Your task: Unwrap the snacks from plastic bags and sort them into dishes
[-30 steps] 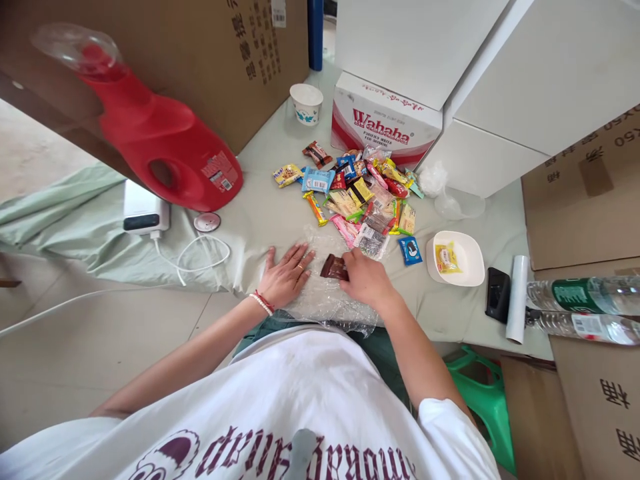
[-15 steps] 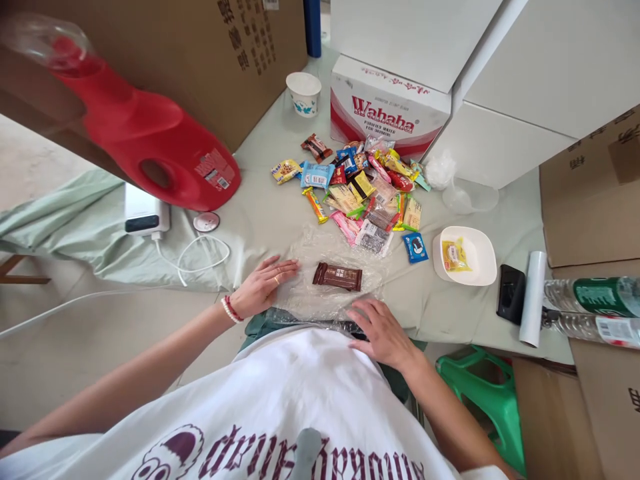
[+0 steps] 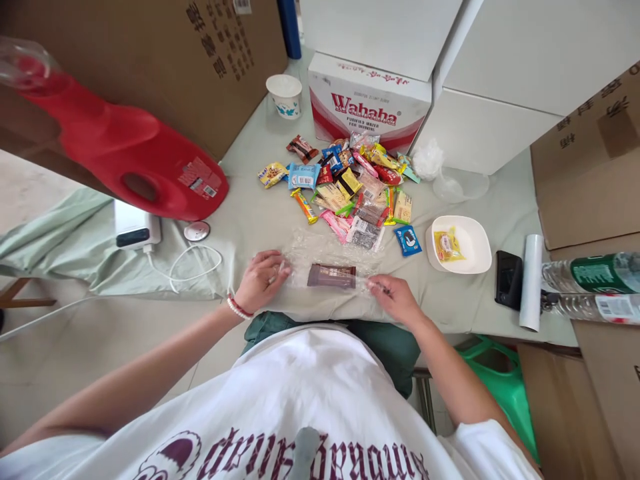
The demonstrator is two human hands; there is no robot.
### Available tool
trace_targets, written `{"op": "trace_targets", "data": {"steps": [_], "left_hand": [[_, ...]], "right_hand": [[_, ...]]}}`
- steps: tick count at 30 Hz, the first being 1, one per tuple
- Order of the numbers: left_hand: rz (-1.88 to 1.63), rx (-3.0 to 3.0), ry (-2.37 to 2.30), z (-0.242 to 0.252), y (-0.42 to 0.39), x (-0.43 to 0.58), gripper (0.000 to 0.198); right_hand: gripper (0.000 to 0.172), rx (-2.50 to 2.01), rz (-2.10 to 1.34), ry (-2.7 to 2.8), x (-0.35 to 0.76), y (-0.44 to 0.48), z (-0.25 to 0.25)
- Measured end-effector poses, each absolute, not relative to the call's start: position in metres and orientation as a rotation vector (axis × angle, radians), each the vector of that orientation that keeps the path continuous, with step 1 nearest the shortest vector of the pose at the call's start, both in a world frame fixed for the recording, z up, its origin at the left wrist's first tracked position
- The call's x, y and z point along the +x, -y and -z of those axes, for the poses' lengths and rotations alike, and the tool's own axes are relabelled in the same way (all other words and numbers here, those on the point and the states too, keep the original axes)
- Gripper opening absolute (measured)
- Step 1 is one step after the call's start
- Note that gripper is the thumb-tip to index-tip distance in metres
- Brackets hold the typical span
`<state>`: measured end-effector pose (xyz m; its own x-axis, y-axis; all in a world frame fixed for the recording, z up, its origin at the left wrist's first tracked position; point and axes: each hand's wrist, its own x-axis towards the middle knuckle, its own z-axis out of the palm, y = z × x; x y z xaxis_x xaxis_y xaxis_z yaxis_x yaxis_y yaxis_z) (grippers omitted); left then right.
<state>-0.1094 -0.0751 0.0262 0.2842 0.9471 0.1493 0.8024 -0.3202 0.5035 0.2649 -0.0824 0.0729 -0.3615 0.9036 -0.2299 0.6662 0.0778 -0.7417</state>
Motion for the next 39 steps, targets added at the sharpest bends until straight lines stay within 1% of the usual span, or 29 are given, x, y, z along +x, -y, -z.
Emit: {"op": "trace_targets", "data": {"steps": [2, 3, 5, 7, 8, 11, 13, 14, 16, 17, 18, 19, 22, 23, 27, 29, 32, 35, 37, 39], "left_hand": [[-0.625, 2.099, -1.839, -0.025, 0.059, -0.100, 0.032], [-0.612, 2.051, -1.929, -0.024, 0.051, -0.098, 0.029], [-0.586, 1.996, -2.034, -0.025, 0.038, -0.097, 0.027], [-0.622, 1.990, -2.071, -0.028, 0.034, -0.103, 0.031], [-0.676, 1.998, -2.085, -0.030, 0.035, -0.107, 0.032], [-0.924, 2.038, -2.145, -0.041, 0.054, -0.112, 0.032], [-0.966, 2.149, -2.069, -0.048, 0.074, -0.104, 0.033], [-0.900, 2.247, -1.944, -0.051, 0.083, -0.096, 0.036], [-0.661, 2.415, -1.626, -0.054, 0.095, -0.073, 0.046], [-0.551, 2.449, -1.534, -0.054, 0.097, -0.060, 0.050], [-0.464, 2.463, -1.484, -0.053, 0.097, -0.049, 0.053], [-0.394, 2.466, -1.464, -0.051, 0.095, -0.040, 0.055], [-0.289, 2.459, -1.490, -0.044, 0.088, -0.026, 0.052], [-0.283, 2.465, -1.501, -0.043, 0.087, -0.025, 0.052], [-0.307, 2.490, -1.508, -0.039, 0.088, -0.027, 0.051], [-0.329, 2.469, -1.509, -0.037, 0.089, -0.028, 0.047], [-0.502, 2.396, -1.436, -0.030, 0.089, -0.035, 0.039], [-0.896, 2.161, -1.272, -0.020, 0.089, -0.056, 0.036], [-1.129, 1.856, -1.442, -0.016, 0.088, -0.073, 0.034], [-1.224, 1.574, -1.762, -0.015, 0.084, -0.086, 0.034]], "right_hand": [[0.037, -1.772, -1.110, 2.088, 0.267, 0.065, -0.075], [0.035, -1.876, -1.008, 2.136, 0.266, 0.056, -0.077], [0.034, -2.022, -0.674, 2.245, 0.261, 0.039, -0.087], [0.035, -2.009, -0.387, 2.329, 0.249, 0.023, -0.101], [0.035, -1.943, -0.334, 2.387, 0.241, 0.015, -0.106], [0.035, -1.690, -0.384, 2.593, 0.209, -0.004, -0.113], [0.038, -1.602, -0.411, 2.689, 0.187, -0.013, -0.106], [0.043, -1.594, -0.404, 2.716, 0.177, -0.017, -0.101], [0.054, -1.625, -0.361, 2.742, 0.161, -0.022, -0.089], [0.059, -1.657, -0.345, 2.743, 0.156, -0.025, -0.084], [0.060, -1.698, -0.343, 2.736, 0.152, -0.028, -0.081], [0.056, -1.734, -0.365, 2.729, 0.151, -0.030, -0.079], [0.032, -1.742, -0.499, 2.732, 0.154, -0.033, -0.087], [0.029, -1.699, -0.512, 2.736, 0.157, -0.030, -0.092], [0.032, -1.421, -0.362, 2.785, 0.168, 0.006, -0.112], [0.033, -1.351, -0.389, 2.860, 0.171, 0.031, -0.113], [0.038, -1.354, -0.579, 2.965, 0.171, 0.063, -0.101], [0.038, -1.323, -0.657, 3.005, 0.168, 0.077, -0.086], [0.038, -1.324, -0.662, 2.993, 0.167, 0.079, -0.081], [0.041, -1.355, -0.660, 2.973, 0.165, 0.079, -0.079]]}}
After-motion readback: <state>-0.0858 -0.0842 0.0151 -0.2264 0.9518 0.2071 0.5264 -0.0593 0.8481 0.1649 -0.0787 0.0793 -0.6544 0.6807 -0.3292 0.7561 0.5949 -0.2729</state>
